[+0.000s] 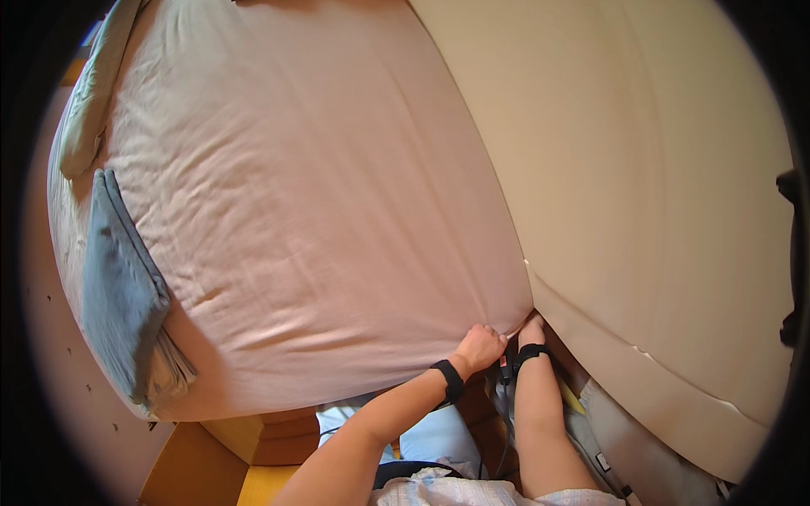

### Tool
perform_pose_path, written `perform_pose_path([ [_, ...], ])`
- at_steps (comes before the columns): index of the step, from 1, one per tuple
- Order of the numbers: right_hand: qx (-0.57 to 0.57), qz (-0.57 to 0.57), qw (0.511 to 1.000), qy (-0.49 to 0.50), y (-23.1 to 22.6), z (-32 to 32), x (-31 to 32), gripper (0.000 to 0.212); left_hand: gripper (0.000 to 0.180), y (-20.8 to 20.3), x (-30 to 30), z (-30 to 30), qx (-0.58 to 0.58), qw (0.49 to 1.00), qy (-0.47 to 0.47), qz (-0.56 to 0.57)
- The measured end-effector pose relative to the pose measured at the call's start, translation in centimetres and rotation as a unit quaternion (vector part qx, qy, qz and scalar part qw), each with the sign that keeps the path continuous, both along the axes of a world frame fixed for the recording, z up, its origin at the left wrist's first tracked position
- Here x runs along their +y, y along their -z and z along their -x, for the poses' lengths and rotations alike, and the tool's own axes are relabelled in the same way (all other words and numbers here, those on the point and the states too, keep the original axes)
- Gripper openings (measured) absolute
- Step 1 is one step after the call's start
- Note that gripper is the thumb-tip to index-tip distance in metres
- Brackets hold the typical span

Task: The person folds a light blue blanket and a floral quilt on a bed, then smooths the bedsheet and adjusts a pillow. The folded items are placed on the bed.

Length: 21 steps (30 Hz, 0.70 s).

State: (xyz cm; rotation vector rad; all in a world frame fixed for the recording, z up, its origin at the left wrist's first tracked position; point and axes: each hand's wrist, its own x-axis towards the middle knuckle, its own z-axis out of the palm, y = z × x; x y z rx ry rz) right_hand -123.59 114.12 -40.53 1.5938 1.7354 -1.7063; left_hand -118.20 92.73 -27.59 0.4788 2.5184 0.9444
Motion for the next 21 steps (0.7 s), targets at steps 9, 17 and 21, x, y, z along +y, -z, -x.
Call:
perform_pose_path([
  [9, -0.136, -0.203, 0.914, -0.325, -4.1, 0.6, 1.0, 0.039, 0.037, -2.7, -19.0, -3.1, 0.153, 0.936, -0.313, 0.056],
  [17, 0.185, -0.092, 0.733, -0.649, -17.7, 0.6, -25.6, 0.028, 0.049, -0.2, -20.0, -12.5, 0.054, 0.909, -0.361, 0.201],
  [21, 0.474, -0.083, 0.456, -0.749, -17.6, -1.2, -43.6, 0.041, 0.045, 0.4, -13.3, -17.2, 0.042, 0.936, -0.307, 0.168],
])
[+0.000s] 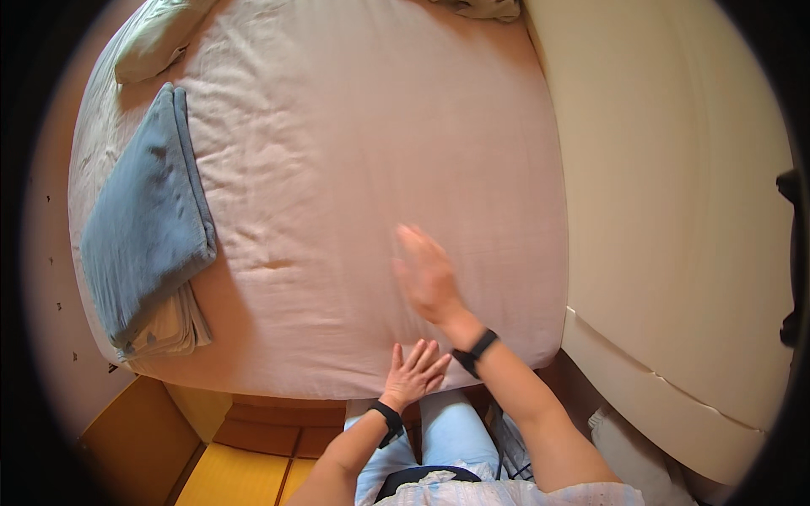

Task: The person folds a light blue blanket and a floral quilt on a bed, then smooths the bedsheet and adjusts a pillow. The folded items are placed on the bed.

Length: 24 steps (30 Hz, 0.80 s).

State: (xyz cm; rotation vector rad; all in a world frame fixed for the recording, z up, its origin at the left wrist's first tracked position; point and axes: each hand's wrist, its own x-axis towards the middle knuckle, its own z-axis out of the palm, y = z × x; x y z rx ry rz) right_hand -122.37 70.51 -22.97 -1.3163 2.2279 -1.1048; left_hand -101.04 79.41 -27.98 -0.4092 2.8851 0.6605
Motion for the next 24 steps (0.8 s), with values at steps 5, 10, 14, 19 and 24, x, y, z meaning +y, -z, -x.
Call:
perform_pose_path([
  [5, 0.127, -0.040, 0.978, -0.161, 2.0, -4.0, -10.1, 0.054, 0.041, -1.3, -0.1, -1.1, -0.032, 0.995, 0.015, -0.098],
  [10, 0.234, -0.122, 0.961, 0.085, 6.0, 9.7, -2.6, 0.063, 0.032, -3.9, -5.8, 0.5, 0.104, 0.969, -0.034, -0.222],
  [14, 0.274, -0.294, 0.854, 0.329, 6.5, 15.1, 6.9, 0.063, 0.017, -3.7, -15.7, 3.2, 0.145, 0.953, -0.183, -0.193],
  [19, 0.115, -0.297, 0.868, 0.381, 4.3, 17.3, 6.1, 0.053, 0.031, -2.7, -29.1, 10.1, 0.059, 0.909, -0.320, -0.260],
  [24, 0.174, -0.167, 0.949, 0.205, 0.0, 24.3, -2.5, 0.042, 0.055, -2.2, -35.6, 14.7, -0.184, 0.737, -0.402, -0.512],
])
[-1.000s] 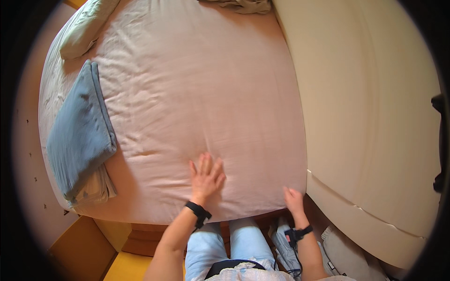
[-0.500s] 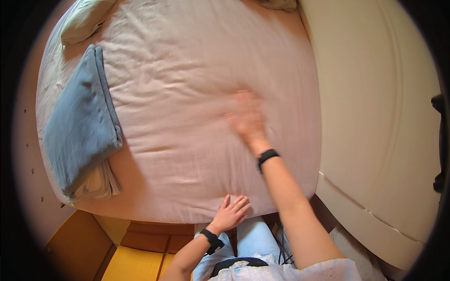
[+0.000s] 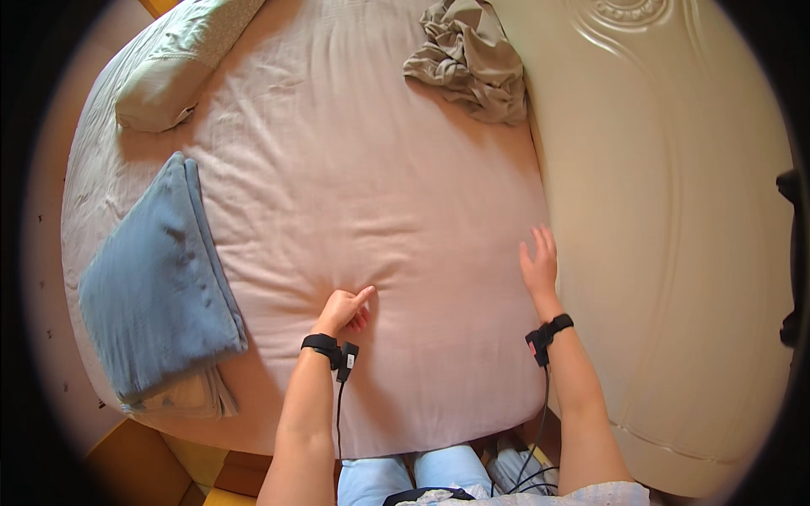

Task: The person folds a light blue blanket and a floral quilt on a bed, then smooths the bedsheet and adjusts a pillow. The folded items are placed on the bed.

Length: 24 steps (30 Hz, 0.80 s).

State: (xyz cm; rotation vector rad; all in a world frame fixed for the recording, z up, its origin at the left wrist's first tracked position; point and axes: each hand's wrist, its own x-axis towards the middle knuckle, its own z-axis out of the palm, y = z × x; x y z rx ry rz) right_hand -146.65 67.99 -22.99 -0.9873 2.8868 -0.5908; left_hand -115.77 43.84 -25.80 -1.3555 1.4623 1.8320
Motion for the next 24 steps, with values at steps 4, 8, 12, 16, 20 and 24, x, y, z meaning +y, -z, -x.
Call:
perform_pose_path([
  [4, -0.010, 0.057, 0.996, -0.069, -1.0, 5.0, -9.7, 0.042, 0.058, 0.6, -0.9, 1.0, -0.038, 0.996, -0.058, -0.062],
  [8, 0.054, 0.051, 0.995, -0.066, -0.3, 9.2, -16.4, 0.045, 0.055, 0.8, -0.8, 1.2, -0.053, 0.991, -0.089, -0.087],
  [12, 0.136, 0.077, 0.981, -0.117, 0.2, 13.9, -20.2, 0.038, 0.046, 0.5, -1.2, 1.3, -0.060, 0.985, -0.123, -0.101],
  [16, 0.105, -0.007, 0.992, -0.066, 1.9, 16.2, -24.8, 0.020, 0.046, 0.5, -1.6, 1.1, -0.080, 0.986, -0.114, -0.094],
  [20, -0.137, 0.142, 0.966, -0.165, 0.8, 11.2, -23.7, 0.017, 0.048, 0.9, -1.0, 0.8, -0.066, 0.988, -0.106, -0.091],
  [24, -0.338, 0.091, 0.888, -0.298, -5.2, -1.5, -14.8, 0.013, 0.046, 1.7, -0.2, 0.6, -0.054, 0.989, -0.112, -0.084],
])
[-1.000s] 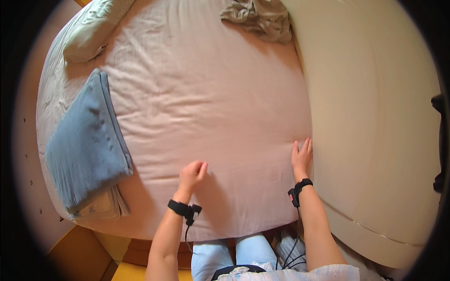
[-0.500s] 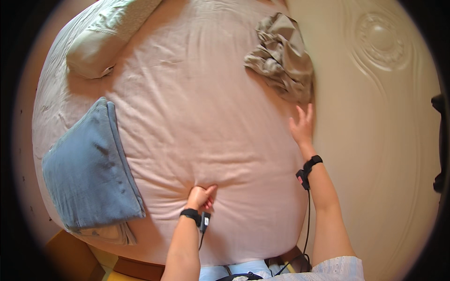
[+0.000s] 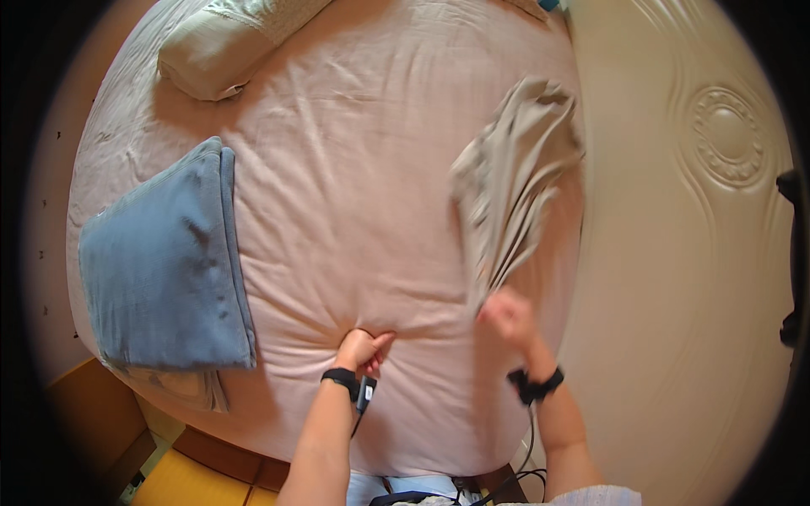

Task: The person folds a light blue blanket and a floral quilt on a bed, then smooths the bedsheet and adjusts a pillow. The folded items are placed on the bed.

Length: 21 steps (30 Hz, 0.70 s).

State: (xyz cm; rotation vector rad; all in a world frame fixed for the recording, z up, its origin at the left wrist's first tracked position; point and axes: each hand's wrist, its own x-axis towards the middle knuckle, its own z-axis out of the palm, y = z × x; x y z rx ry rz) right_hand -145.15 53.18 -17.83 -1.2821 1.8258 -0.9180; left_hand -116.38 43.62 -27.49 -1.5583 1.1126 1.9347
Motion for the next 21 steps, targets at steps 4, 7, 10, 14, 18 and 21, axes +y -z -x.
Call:
perform_pose_path([
  [4, -0.352, -0.120, 0.915, -0.155, -8.1, -10.9, 9.6, 0.016, 0.042, 0.4, 0.3, -0.3, 0.053, 0.976, -0.141, -0.160],
  [7, -0.463, -0.150, 0.854, -0.185, -12.3, -15.1, 14.0, 0.022, 0.040, -1.1, 2.7, -0.7, 0.153, 0.951, -0.195, -0.187],
  [10, -0.539, -0.163, 0.799, -0.211, -15.2, -17.0, 16.4, 0.025, 0.038, -5.2, 9.6, -2.2, 0.227, 0.912, -0.216, -0.266],
  [14, -0.498, -0.098, 0.849, -0.149, -19.3, -17.3, 17.9, 0.020, 0.038, -12.4, 18.1, -3.7, 0.292, 0.870, -0.240, -0.316],
  [18, -0.401, 0.021, 0.910, 0.108, -21.4, -16.0, 16.8, 0.022, 0.039, -17.5, 18.9, -10.6, 0.328, 0.858, -0.268, -0.290],
  [21, -0.367, 0.030, 0.921, 0.130, -20.9, -19.0, 14.9, 0.018, 0.042, -20.5, 18.8, -16.1, 0.353, 0.848, -0.295, -0.264],
])
